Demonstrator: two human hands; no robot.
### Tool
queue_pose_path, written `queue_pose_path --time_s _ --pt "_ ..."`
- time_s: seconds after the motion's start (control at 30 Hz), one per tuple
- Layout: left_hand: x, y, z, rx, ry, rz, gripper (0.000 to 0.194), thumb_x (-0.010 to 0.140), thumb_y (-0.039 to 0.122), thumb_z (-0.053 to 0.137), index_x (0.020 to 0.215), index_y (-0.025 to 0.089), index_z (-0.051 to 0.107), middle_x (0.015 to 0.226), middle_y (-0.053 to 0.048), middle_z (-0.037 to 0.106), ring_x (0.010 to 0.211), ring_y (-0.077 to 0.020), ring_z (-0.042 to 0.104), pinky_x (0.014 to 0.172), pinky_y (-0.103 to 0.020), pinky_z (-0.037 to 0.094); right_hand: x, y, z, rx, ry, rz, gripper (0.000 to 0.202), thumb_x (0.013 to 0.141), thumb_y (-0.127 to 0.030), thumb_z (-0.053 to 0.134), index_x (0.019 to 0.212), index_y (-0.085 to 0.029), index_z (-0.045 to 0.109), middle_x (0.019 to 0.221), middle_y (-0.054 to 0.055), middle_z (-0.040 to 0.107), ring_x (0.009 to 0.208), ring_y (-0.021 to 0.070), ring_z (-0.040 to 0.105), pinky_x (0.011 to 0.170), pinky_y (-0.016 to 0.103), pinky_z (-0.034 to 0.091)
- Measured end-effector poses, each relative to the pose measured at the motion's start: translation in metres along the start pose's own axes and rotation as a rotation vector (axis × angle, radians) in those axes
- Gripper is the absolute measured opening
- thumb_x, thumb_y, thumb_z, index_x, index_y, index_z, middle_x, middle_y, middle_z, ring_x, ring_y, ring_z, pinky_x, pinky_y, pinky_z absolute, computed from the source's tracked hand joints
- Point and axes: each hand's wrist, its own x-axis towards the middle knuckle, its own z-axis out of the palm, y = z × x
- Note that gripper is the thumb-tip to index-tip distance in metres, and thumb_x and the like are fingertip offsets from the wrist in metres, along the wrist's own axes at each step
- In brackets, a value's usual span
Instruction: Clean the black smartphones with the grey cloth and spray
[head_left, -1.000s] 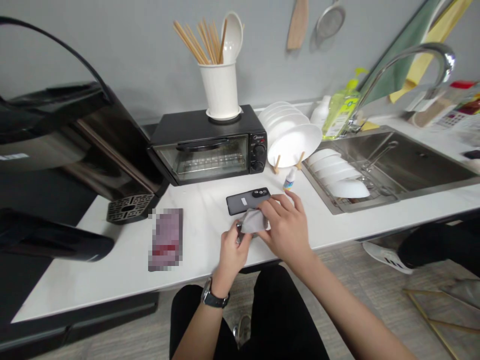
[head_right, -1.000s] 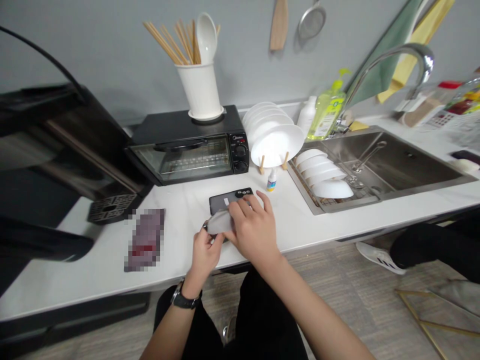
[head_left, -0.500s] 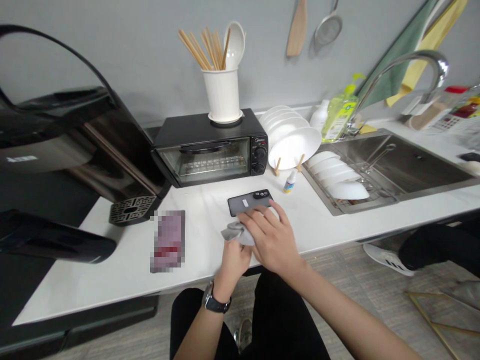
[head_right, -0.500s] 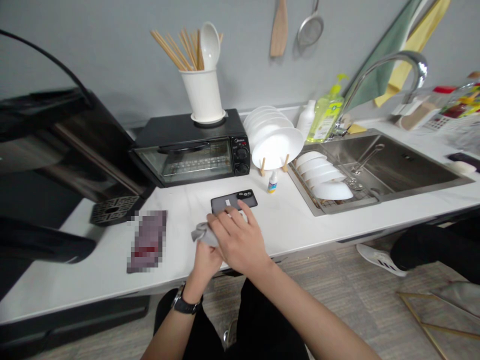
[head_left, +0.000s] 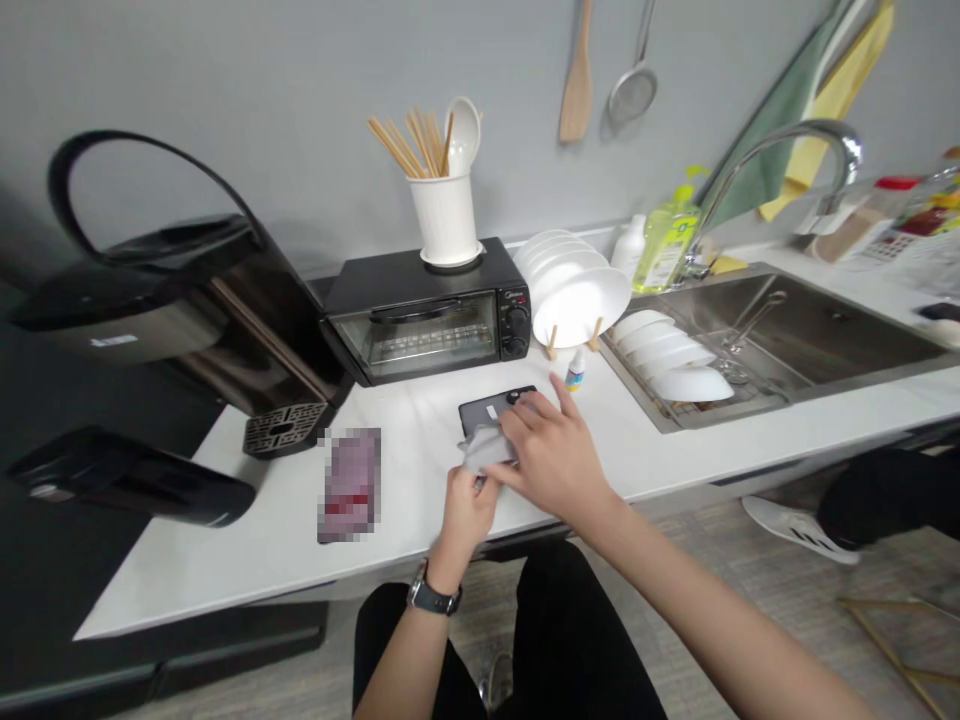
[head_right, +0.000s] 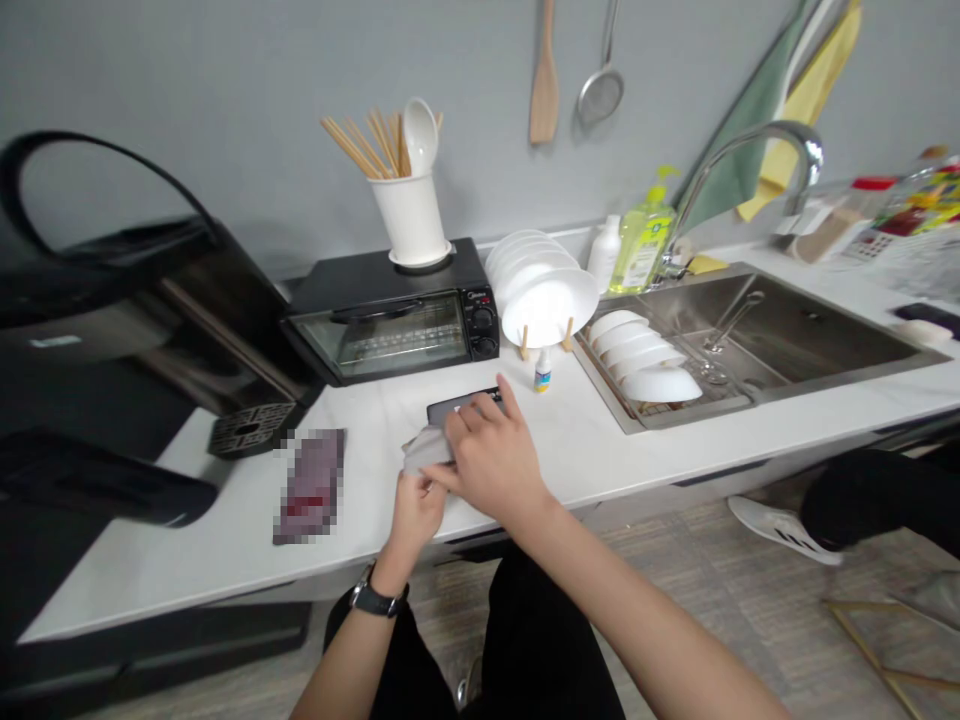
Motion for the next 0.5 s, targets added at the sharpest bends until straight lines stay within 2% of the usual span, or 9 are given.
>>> queue_pose_path --time_s 0.07,0.17,0.23,0.3,0.37,0.43,0.5 --pt "0.001 0.004 0.001 -0.019 0.01 -0.016 0.017 0.088 0.033 0.063 0.08 0.018 0.066 0.061 0.002 0.06 0.056 -0.0133 0.051 0.056 -0.024 0.043 0.001 0.0 -0.006 -0.033 0.014 0.1 0.044 0.1 -0.061 0.061 0.088 -0.02 0.073 0.079 0.013 0.072 0.1 0.0375 0.063 0.123 0.072 0.028" --pt "0.003 0.008 0.002 -0.024 0.037 -0.019 0.017 0.089 0.034 0.065 0.086 0.018 0.064 0.064 0.003 0.06 0.058 -0.0122 0.048 0.057 -0.023 0.041 0.003 -0.008 -0.007 -0.09 -0.026 0.111 0.038 0.103 -0.048 0.061 0.092 -0.015 0.076 0.079 0.016 0.073 0.099 0.0381 0.064 0.123 0.071 0.03" --pt "0.005 0.008 0.002 -0.019 0.05 -0.021 0.018 0.089 0.033 0.064 0.081 0.018 0.061 0.062 0.003 0.057 0.057 -0.0121 0.045 0.055 -0.023 0.038 0.004 -0.013 -0.001 -0.088 -0.059 -0.001 0.03 0.103 -0.034 0.061 0.114 -0.01 0.075 0.095 0.016 0.076 0.102 0.0346 0.065 0.123 0.063 0.036" --pt "0.008 0.007 0.003 -0.013 0.049 -0.022 0.019 0.087 0.031 0.064 0.074 0.018 0.058 0.059 0.003 0.055 0.055 -0.0125 0.045 0.053 -0.024 0.037 0.004 -0.013 0.005 -0.057 -0.06 -0.18 0.04 0.103 -0.023 0.06 0.14 -0.011 0.064 0.115 0.014 0.076 0.109 0.0307 0.064 0.123 0.057 0.038" --pt "0.009 0.006 0.003 -0.014 0.044 -0.015 0.016 0.087 0.028 0.064 0.075 0.018 0.061 0.063 0.0 0.06 0.058 -0.0139 0.049 0.056 -0.025 0.04 0.001 -0.008 0.008 -0.05 -0.042 -0.308 0.048 0.104 -0.018 0.056 0.151 -0.015 0.055 0.126 0.012 0.074 0.116 0.029 0.063 0.125 0.056 0.036" --pt "0.009 0.007 0.003 -0.025 0.038 -0.001 0.013 0.089 0.029 0.063 0.086 0.016 0.066 0.069 -0.001 0.066 0.062 -0.0154 0.055 0.061 -0.026 0.044 -0.001 -0.001 0.004 -0.09 -0.036 -0.288 0.038 0.103 -0.02 0.058 0.14 -0.013 0.063 0.12 0.013 0.075 0.12 0.0309 0.061 0.127 0.058 0.033" --pt "0.009 0.008 0.003 -0.042 0.028 0.011 0.018 0.092 0.032 0.064 0.098 0.016 0.069 0.075 -0.002 0.07 0.066 -0.0159 0.059 0.065 -0.026 0.047 -0.001 0.006 -0.006 -0.155 -0.053 -0.186 0.025 0.101 -0.026 0.063 0.118 -0.011 0.073 0.105 0.016 0.077 0.117 0.0346 0.062 0.127 0.061 0.031"
